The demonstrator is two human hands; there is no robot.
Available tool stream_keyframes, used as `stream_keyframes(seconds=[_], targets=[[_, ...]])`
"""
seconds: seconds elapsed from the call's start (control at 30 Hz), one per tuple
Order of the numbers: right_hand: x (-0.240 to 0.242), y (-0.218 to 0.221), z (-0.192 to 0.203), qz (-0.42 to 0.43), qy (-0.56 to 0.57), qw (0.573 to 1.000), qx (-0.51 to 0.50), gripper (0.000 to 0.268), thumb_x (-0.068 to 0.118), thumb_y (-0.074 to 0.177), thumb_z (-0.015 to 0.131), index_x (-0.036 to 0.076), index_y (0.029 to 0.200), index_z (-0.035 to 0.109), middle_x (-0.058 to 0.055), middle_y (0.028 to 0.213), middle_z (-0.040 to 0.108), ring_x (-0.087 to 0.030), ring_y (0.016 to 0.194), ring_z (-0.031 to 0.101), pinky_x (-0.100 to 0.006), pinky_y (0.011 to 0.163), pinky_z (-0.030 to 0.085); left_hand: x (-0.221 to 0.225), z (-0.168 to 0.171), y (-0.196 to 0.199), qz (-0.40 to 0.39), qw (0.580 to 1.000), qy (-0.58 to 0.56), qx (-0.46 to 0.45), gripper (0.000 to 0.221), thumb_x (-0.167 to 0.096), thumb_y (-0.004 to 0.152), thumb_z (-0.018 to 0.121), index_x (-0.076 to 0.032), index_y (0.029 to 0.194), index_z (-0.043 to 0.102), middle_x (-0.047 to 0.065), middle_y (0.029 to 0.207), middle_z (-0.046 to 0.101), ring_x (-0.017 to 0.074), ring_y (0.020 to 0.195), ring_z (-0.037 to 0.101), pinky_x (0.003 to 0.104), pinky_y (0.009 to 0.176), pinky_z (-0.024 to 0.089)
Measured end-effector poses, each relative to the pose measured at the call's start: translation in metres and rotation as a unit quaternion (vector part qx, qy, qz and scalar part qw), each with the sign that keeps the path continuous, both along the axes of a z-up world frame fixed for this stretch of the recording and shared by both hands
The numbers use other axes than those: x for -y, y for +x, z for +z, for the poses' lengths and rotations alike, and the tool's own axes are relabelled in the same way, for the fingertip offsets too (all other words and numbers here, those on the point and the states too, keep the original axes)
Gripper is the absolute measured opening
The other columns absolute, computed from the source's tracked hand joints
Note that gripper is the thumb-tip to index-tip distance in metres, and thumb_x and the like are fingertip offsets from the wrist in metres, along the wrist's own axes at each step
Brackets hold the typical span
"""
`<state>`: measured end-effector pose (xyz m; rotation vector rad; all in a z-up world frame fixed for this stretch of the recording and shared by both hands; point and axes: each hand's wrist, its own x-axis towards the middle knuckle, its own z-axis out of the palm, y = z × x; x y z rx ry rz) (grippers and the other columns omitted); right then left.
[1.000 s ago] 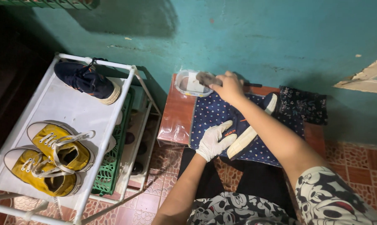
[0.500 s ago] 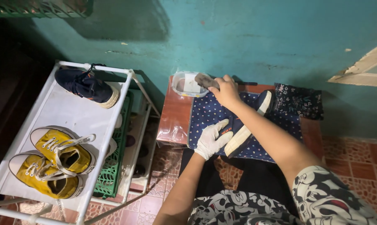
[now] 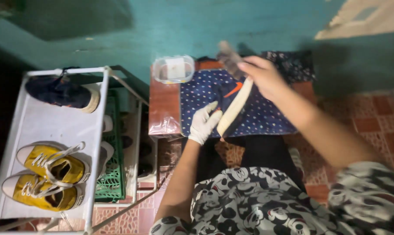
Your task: Cleaning and preparing the sole of a sneaker for repair using a brush and a scraping tool.
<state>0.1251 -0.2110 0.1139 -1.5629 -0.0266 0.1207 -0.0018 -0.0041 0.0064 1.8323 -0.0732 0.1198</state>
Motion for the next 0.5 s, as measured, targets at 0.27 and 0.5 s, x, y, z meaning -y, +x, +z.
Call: stream_keyframes(seconds=[0.27, 0.5], targets=[[0.132, -0.148, -0.067, -0.042, 0.240, 0.954, -0.176, 0.014, 0.008, 0.097, 0.069, 0.012, 0.084, 0.068, -0.002, 0.077, 0.067, -0.024, 0.070, 0.071, -0.032, 0.066, 0.056, 0.035, 0.114, 0.019, -0.022, 0.952, 0.174, -0.252, 0.106, -0.071, 0.077, 0.065, -0.027, 0.162, 0.018, 0.020, 0.128, 0.069, 0.0376, 0.128, 0.062, 0.048, 0.116, 0.043], [0.114, -0.196, -0.072, -0.067, 0.254, 0.946, -0.190, 0.024, 0.013, 0.093, 0.071, 0.009, 0.117, 0.067, -0.006, 0.091, 0.069, -0.030, 0.086, 0.073, -0.033, 0.073, 0.056, 0.081, 0.103, 0.023, 0.173, 0.964, -0.085, -0.185, 0.083, -0.038, 0.063, 0.092, -0.034, 0.140, 0.062, 0.016, 0.123, 0.071, 0.0275, 0.115, 0.070, 0.032, 0.099, 0.056]])
